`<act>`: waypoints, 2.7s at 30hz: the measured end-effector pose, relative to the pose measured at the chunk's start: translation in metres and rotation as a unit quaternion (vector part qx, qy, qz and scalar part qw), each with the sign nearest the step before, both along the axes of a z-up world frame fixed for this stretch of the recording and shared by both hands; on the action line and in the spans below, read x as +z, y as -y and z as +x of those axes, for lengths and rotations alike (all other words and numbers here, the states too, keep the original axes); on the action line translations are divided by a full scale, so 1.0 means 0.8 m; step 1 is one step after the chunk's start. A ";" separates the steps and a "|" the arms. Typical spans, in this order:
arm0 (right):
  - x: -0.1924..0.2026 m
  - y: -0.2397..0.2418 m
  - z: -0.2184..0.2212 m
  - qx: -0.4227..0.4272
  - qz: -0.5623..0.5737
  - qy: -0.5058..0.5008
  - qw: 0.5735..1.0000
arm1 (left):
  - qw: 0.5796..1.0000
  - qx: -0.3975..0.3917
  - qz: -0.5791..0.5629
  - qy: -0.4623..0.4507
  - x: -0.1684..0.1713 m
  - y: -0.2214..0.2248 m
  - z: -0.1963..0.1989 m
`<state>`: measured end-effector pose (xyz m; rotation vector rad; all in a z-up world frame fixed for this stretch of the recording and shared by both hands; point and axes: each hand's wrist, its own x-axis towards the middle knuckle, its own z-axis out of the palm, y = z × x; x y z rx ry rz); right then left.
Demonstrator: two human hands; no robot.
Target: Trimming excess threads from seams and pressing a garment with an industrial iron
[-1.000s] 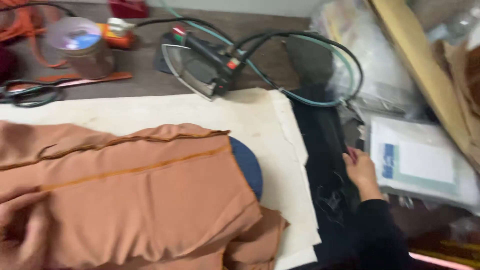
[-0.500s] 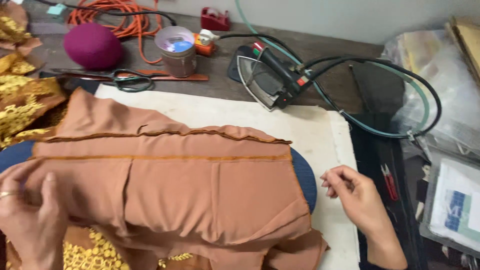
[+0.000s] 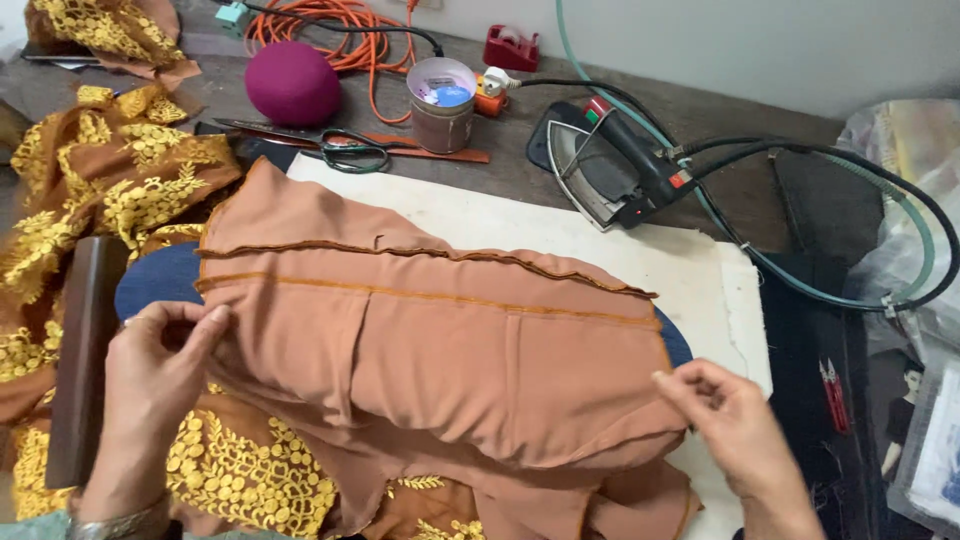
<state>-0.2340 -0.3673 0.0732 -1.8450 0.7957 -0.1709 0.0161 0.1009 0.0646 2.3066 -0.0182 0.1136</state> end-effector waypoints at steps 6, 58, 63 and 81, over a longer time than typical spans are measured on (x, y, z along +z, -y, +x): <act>-0.020 0.068 -0.092 0.034 0.062 0.089 0.994 | 0.945 -0.094 -0.290 -0.121 0.021 -0.056 -0.051; 0.036 0.000 0.027 -0.093 0.110 0.144 0.979 | 0.893 -0.121 -0.410 -0.142 0.138 0.006 0.051; 0.010 0.080 0.009 -0.152 0.086 0.216 0.961 | 0.829 -0.180 -0.507 -0.155 0.140 0.044 0.070; -0.021 0.099 -0.018 -0.207 0.168 0.171 0.948 | 0.791 -0.449 0.356 -0.214 -0.050 -0.037 -0.050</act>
